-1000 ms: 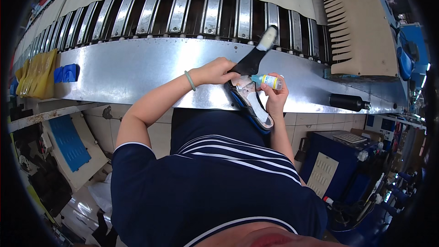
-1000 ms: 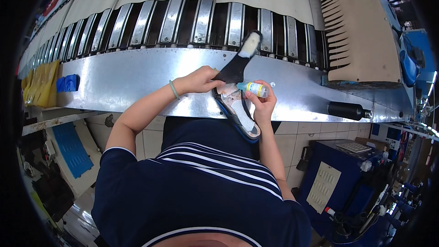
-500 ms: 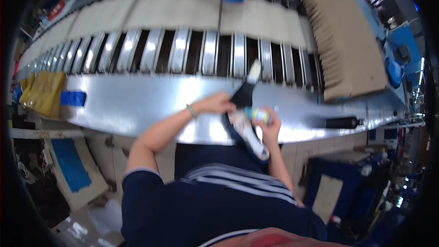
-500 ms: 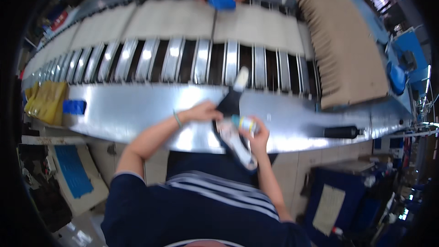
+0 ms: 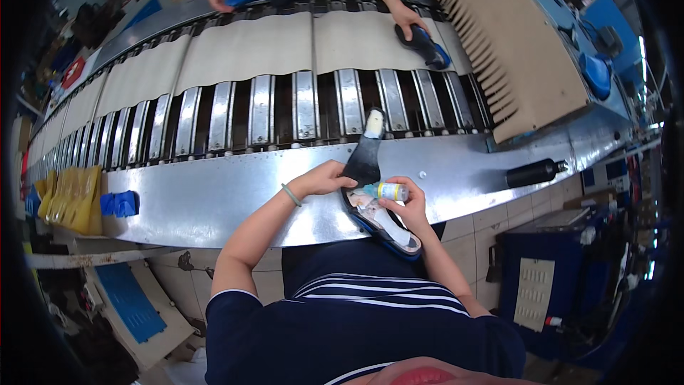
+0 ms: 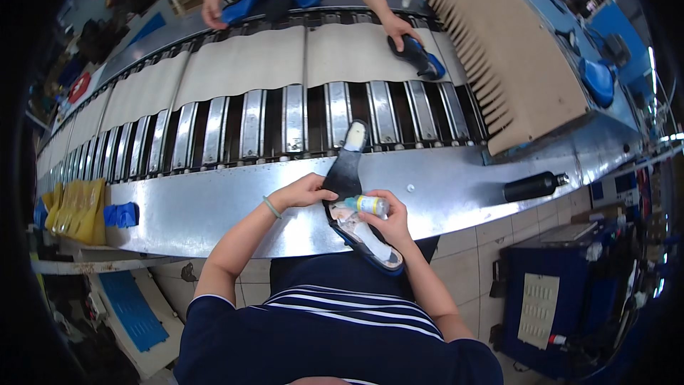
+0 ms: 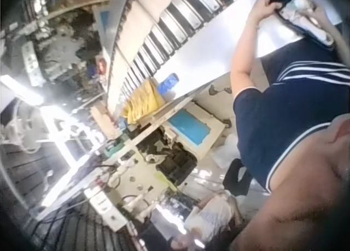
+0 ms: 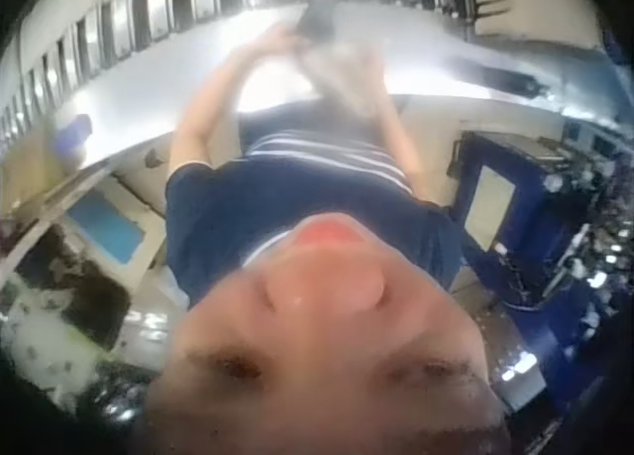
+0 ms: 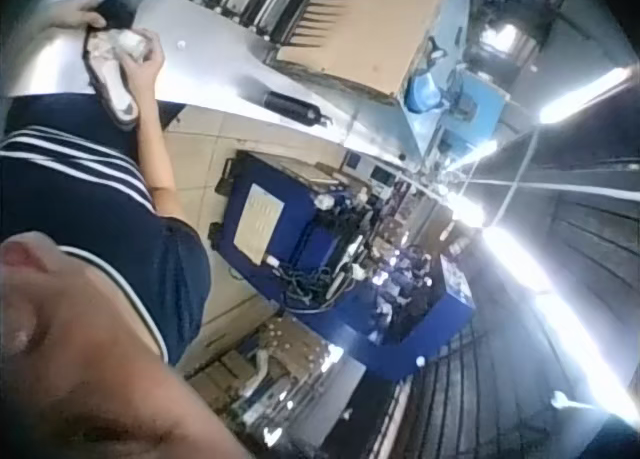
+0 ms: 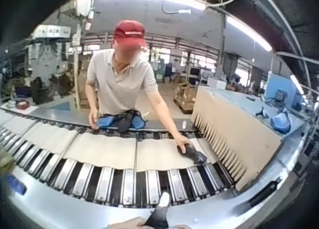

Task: The recorder is applying glue from a small bottle to the inner sole and edges of shoe uppers at a conveyor station.

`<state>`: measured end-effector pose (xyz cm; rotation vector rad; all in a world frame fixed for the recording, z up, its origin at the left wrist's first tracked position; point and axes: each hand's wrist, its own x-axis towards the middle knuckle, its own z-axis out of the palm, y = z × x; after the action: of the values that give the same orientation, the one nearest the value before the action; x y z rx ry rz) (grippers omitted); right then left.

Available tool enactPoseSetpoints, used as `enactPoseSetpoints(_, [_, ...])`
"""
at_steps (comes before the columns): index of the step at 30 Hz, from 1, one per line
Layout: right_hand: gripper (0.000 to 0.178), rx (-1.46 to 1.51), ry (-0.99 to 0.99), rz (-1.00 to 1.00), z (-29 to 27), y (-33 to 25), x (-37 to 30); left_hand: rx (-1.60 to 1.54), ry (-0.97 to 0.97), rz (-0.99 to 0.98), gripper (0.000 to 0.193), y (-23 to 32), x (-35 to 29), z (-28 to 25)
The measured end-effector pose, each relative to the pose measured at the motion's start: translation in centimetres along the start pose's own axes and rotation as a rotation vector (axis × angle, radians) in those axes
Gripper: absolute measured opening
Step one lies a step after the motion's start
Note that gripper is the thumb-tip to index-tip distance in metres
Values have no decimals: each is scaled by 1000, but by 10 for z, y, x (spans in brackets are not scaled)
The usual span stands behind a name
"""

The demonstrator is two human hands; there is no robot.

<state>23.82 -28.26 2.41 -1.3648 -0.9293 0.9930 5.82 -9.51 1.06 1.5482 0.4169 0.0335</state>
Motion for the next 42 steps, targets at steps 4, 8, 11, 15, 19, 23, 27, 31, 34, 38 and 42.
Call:
enactPoseSetpoints(4, [41, 18, -4, -15, -2, -2, 2, 199, 44, -21, 24, 2, -5, 4])
enactPoseSetpoints(8, [41, 60, -12, -7, -2, -3, 1, 411, 184, 127, 36, -9, -11, 15])
enactPoseSetpoints(11, [42, 90, -19, -26, -2, -3, 2, 366, 222, 245, 32, -15, -10, 22])
enactPoseSetpoints(15, [42, 44, -24, -65, -1, -1, 5, 412, 282, 365, 25, -14, -14, 29])
enactPoseSetpoints(19, [40, 132, -2, -14, -5, 9, 0, 446, 204, 446, 21, -14, -8, 24])
enactPoseSetpoints(23, [40, 201, 4, 10, -3, 10, -2, 369, 229, 310, 32, -12, -12, 17])
enactPoseSetpoints(27, [40, 145, -19, 25, -3, 9, -2, 273, 191, 164, 34, -7, -12, 12])
enactPoseSetpoints(31, [42, 57, -71, -5, 1, 5, 3, 265, 152, 94, 35, -8, -8, 8])
enactPoseSetpoints(34, [42, 15, -111, -35, 2, 5, 9, 254, 125, 91, 35, -8, -6, 5])
enactPoseSetpoints(38, [43, -28, -163, -10, 5, 5, 17, 271, 105, 74, 34, -20, 2, -2])
enactPoseSetpoints(42, [44, -53, -207, 26, 6, 3, 21, 204, 71, 17, 35, -22, 6, -7])
